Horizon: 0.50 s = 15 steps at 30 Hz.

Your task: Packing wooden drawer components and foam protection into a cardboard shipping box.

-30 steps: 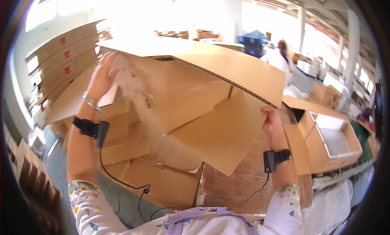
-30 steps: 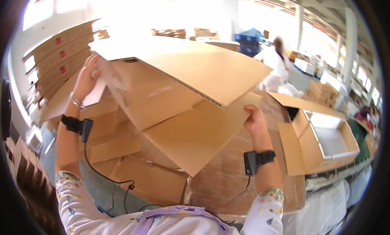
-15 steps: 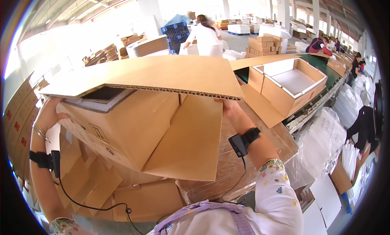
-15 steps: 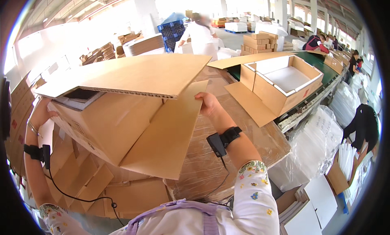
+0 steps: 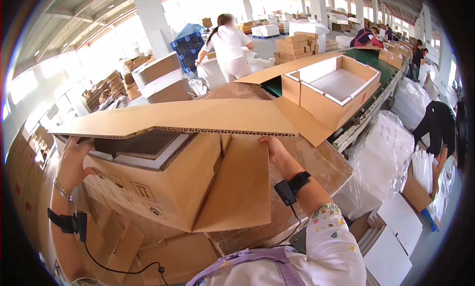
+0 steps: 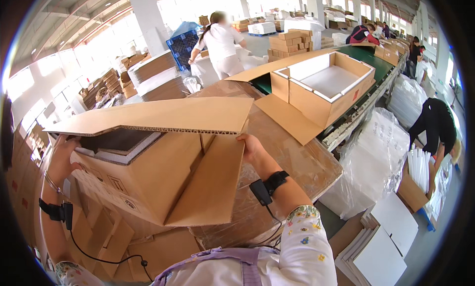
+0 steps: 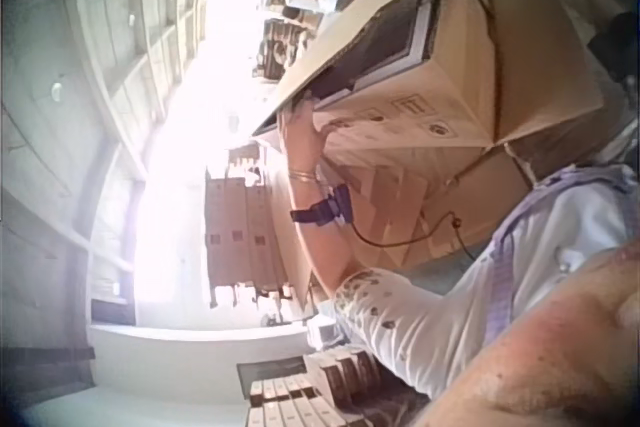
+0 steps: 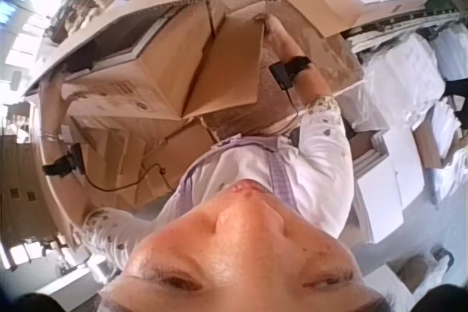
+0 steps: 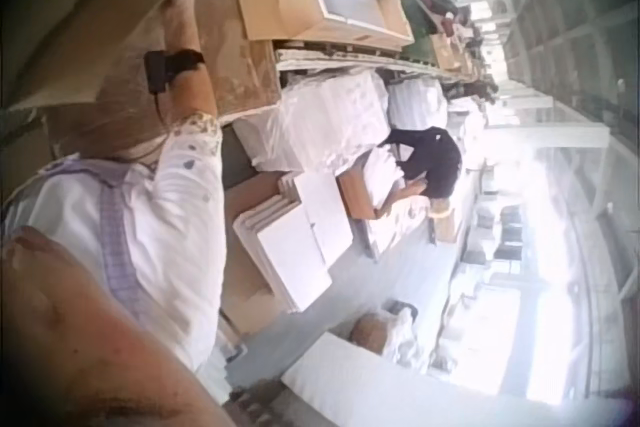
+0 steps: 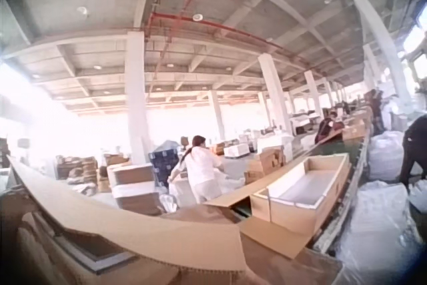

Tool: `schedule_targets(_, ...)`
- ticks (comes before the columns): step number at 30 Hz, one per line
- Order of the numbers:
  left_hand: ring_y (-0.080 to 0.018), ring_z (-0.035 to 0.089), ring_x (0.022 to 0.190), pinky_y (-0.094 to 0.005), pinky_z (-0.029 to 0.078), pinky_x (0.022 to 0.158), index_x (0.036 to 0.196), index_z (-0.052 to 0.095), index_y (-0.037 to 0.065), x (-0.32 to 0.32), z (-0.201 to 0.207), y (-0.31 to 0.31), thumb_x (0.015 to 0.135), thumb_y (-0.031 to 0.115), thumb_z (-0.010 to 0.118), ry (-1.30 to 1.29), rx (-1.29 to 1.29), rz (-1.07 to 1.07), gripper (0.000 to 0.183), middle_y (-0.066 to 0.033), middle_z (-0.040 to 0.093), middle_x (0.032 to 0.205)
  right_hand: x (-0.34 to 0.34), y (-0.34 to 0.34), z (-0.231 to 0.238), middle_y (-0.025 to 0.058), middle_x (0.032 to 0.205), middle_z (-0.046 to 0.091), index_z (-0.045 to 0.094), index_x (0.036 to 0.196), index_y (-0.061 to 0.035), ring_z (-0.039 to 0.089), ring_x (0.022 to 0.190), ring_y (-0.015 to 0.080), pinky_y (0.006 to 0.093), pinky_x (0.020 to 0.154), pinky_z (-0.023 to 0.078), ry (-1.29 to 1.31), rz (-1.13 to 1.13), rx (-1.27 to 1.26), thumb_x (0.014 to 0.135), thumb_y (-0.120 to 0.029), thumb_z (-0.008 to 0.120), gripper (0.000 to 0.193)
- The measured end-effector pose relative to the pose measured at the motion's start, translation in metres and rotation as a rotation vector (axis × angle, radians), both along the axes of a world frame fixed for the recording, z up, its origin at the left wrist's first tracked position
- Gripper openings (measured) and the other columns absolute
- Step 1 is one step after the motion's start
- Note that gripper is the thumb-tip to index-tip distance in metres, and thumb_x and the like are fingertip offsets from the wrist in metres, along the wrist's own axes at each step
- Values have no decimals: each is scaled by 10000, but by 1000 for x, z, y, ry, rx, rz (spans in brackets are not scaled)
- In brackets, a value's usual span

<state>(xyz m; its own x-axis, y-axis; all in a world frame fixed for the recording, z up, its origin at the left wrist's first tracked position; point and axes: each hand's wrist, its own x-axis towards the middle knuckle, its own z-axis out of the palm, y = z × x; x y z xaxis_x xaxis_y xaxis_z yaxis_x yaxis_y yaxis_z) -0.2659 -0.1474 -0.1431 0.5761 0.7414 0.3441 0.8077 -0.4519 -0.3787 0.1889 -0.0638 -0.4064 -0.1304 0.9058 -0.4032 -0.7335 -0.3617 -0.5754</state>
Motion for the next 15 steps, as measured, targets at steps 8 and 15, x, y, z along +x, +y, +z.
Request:
schedule_targets(8,-376,453,967,-394,373,822,1029,487,-5,37,-28,16,454,115,758,-118,-144,-25,647,-200,514,1003,43,-51,16,116,1129,474,432,1137,-33,446,1042,202,334,869,376,70,-283,162,831,-214,462,357)
schedule_targets(15,-365,495,879,-411,391,763,989,504,3,131,-103,10,549,258,742,-368,-351,144,561,-183,532,962,127,-122,-5,106,1174,440,374,1187,-40,432,1067,222,369,880,367,50,-539,477,834,-337,431,465)
